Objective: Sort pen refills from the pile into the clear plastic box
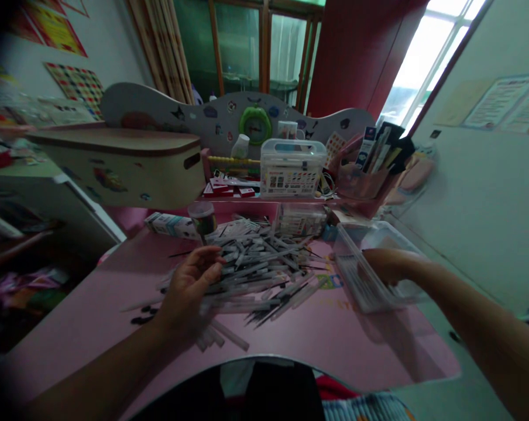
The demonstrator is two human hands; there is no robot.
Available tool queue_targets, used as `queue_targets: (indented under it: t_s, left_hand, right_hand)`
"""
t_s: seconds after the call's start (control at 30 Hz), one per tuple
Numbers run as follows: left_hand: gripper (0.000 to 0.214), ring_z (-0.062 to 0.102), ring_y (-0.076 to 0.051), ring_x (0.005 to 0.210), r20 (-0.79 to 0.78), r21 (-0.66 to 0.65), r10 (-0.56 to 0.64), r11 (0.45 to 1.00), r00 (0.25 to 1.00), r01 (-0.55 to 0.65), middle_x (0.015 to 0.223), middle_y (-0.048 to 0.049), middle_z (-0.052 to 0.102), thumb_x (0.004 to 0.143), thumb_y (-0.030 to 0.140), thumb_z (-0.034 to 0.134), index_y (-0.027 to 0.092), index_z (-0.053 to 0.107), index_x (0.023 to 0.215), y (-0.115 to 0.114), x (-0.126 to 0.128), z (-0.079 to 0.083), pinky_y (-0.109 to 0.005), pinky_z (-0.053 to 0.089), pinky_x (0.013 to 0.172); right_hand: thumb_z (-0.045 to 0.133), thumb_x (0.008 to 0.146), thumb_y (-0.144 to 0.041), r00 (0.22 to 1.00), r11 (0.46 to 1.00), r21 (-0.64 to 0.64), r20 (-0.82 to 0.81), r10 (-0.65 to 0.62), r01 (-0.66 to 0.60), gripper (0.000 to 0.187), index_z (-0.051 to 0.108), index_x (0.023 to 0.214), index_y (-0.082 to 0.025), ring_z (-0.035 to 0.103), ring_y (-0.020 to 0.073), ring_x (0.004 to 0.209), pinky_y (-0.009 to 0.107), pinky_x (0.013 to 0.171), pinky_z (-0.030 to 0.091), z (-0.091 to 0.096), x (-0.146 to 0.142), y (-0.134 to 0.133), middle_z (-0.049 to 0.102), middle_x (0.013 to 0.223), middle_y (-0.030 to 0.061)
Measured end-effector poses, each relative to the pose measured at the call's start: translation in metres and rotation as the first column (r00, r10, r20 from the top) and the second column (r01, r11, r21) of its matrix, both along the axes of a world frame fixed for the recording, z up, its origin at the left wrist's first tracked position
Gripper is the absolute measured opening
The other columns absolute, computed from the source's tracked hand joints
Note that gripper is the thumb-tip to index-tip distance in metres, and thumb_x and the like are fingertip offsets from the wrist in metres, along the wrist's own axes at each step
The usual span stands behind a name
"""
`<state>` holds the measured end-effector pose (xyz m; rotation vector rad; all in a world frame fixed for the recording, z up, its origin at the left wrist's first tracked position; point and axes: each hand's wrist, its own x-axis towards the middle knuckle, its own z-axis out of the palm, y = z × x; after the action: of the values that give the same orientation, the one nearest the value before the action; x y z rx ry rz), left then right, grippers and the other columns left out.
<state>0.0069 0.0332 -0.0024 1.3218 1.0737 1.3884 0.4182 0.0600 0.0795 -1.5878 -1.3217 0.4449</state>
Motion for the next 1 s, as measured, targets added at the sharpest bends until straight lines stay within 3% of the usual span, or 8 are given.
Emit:
queue_targets:
  t_s: [0.07,0.13,0.2,0.27,0.4,0.57,0.77,1.0]
  left_hand:
    - [0.028,0.061,-0.016,0.085,0.016,0.003,0.037,0.999,0.999,-0.037,0.092,-0.0023,0.066,0.083,0.032,0.067,0.021,0.061,0.108,0.001,0.000,0.001,-0.027,0.048,0.072]
    - [0.025,0.061,-0.015,0.085,0.028,0.004,0.074,0.997,0.997,-0.074,0.092,-0.0021,0.066,0.084,0.031,0.065,0.021,0.062,0.107,0.003,-0.001,0.002,-0.026,0.047,0.072]
    - [0.023,0.060,-0.014,0.082,0.035,0.004,0.099,0.995,0.995,-0.099,0.092,-0.0018,0.066,0.086,0.030,0.063,0.021,0.062,0.107,0.006,-0.002,0.001,-0.025,0.047,0.071]
    - [0.022,0.059,-0.013,0.079,0.027,0.011,0.106,0.994,0.994,-0.107,0.091,-0.0011,0.066,0.087,0.030,0.062,0.022,0.062,0.107,0.008,-0.003,-0.001,-0.024,0.046,0.070]
    - [0.021,0.059,-0.014,0.079,-0.015,0.022,0.120,0.993,0.993,-0.120,0.091,-0.0005,0.066,0.087,0.030,0.061,0.022,0.062,0.106,0.013,-0.007,-0.003,-0.025,0.046,0.071]
    - [0.020,0.062,-0.017,0.088,-0.023,0.049,0.157,0.987,0.987,-0.156,0.093,-0.0022,0.067,0.083,0.028,0.064,0.020,0.063,0.102,0.018,-0.012,0.001,-0.028,0.047,0.078]
    - [0.019,0.064,-0.017,0.087,-0.022,0.090,0.182,0.980,0.983,-0.179,0.092,-0.0026,0.068,0.082,0.027,0.063,0.019,0.063,0.099,0.023,-0.018,0.006,-0.029,0.048,0.079]
    - [0.018,0.061,-0.015,0.080,-0.017,0.112,0.221,0.970,0.975,-0.218,0.089,-0.0013,0.067,0.081,0.025,0.064,0.019,0.063,0.098,0.027,-0.021,0.008,-0.026,0.047,0.072]
  right_hand:
    - [0.066,0.054,0.011,0.990,0.990,-0.119,0.109,0.088,-0.075,0.032,0.056,0.037,-0.013,0.033,0.0011,0.024,0.019,0.038,0.011,0.025,0.004,0.001,0.044,0.030,-0.0069]
    - [0.074,0.053,0.005,0.883,0.968,-0.215,0.420,0.210,-0.128,0.021,0.069,0.052,-0.015,0.044,0.0033,0.034,0.020,0.042,0.022,0.054,-0.001,-0.006,0.058,0.042,-0.0042]
    - [0.079,0.063,-0.011,0.782,0.989,-0.047,0.608,0.141,-0.141,0.017,0.078,0.076,-0.022,0.052,0.0062,0.043,0.022,0.046,0.028,0.076,-0.020,-0.021,0.068,0.058,-0.0019]
    - [0.074,0.075,-0.024,0.721,0.957,0.056,0.669,0.177,-0.286,0.017,0.078,0.092,-0.027,0.058,0.0098,0.050,0.025,0.048,0.032,0.083,-0.053,-0.039,0.072,0.069,0.0013]
    - [0.058,0.090,-0.027,0.542,0.820,-0.063,0.721,0.432,-0.569,0.015,0.072,0.097,-0.024,0.064,0.0146,0.068,0.027,0.060,0.042,0.053,-0.137,-0.056,0.073,0.084,0.0039]
    - [0.054,0.090,-0.013,0.341,0.769,-0.402,0.725,0.599,-0.497,0.015,0.068,0.089,-0.018,0.063,0.0179,0.081,0.027,0.067,0.040,-0.005,-0.207,-0.031,0.068,0.089,0.0058]
    - [0.057,0.088,-0.016,0.340,0.777,-0.388,0.736,0.585,-0.496,0.012,0.068,0.093,-0.019,0.059,0.0204,0.094,0.027,0.073,0.041,-0.052,-0.230,-0.018,0.062,0.098,0.0072]
    - [0.061,0.088,-0.020,0.345,0.754,-0.329,0.737,0.581,-0.568,0.009,0.068,0.094,-0.018,0.054,0.0214,0.098,0.029,0.079,0.043,-0.069,-0.234,-0.024,0.059,0.104,0.0076]
